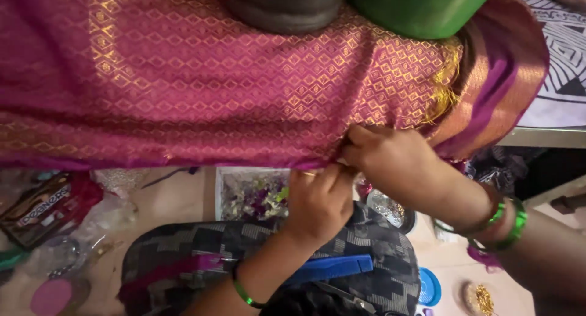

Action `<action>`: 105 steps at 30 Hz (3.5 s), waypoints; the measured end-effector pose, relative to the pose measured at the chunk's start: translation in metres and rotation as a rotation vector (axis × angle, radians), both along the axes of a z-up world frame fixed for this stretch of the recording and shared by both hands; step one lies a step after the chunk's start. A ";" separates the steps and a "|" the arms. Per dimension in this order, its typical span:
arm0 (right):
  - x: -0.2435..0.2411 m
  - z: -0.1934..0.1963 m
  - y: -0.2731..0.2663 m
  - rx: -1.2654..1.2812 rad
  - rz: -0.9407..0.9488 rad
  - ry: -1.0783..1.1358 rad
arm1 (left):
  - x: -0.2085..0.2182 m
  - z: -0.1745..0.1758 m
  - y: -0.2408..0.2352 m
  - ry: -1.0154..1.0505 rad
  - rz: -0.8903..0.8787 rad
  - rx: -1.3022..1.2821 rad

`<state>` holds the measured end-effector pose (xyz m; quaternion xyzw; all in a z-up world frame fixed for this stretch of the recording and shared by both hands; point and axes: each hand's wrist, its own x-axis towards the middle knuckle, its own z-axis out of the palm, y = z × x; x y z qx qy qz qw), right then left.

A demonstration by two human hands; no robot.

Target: The person sits on the floor with a pink and gold sari draped over their lap and attaches green tassels along its edge, tying and securing each tassel by hand with thread and needle. They occasionally use scissors to trim thread and a blue comb to smooth the fabric or tassel strands as they work along the border.

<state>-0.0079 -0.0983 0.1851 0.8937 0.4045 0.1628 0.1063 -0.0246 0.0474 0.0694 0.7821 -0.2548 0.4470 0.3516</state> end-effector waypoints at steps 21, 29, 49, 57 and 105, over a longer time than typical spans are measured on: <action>-0.014 -0.131 -0.086 1.574 -0.431 0.848 | 0.003 -0.019 -0.034 0.352 -0.349 -0.416; -0.024 -0.113 -0.074 1.492 -0.405 0.754 | 0.008 -0.007 -0.022 0.534 -0.268 -0.172; -0.071 -0.081 -0.068 0.933 -0.246 0.061 | -0.011 -0.016 -0.057 0.636 -0.637 -0.607; -0.061 -0.091 -0.061 1.082 -0.203 0.102 | -0.016 -0.010 -0.049 0.471 -0.459 -0.421; -0.067 -0.096 -0.061 1.095 -0.289 0.111 | -0.003 0.033 -0.018 0.054 -0.210 0.250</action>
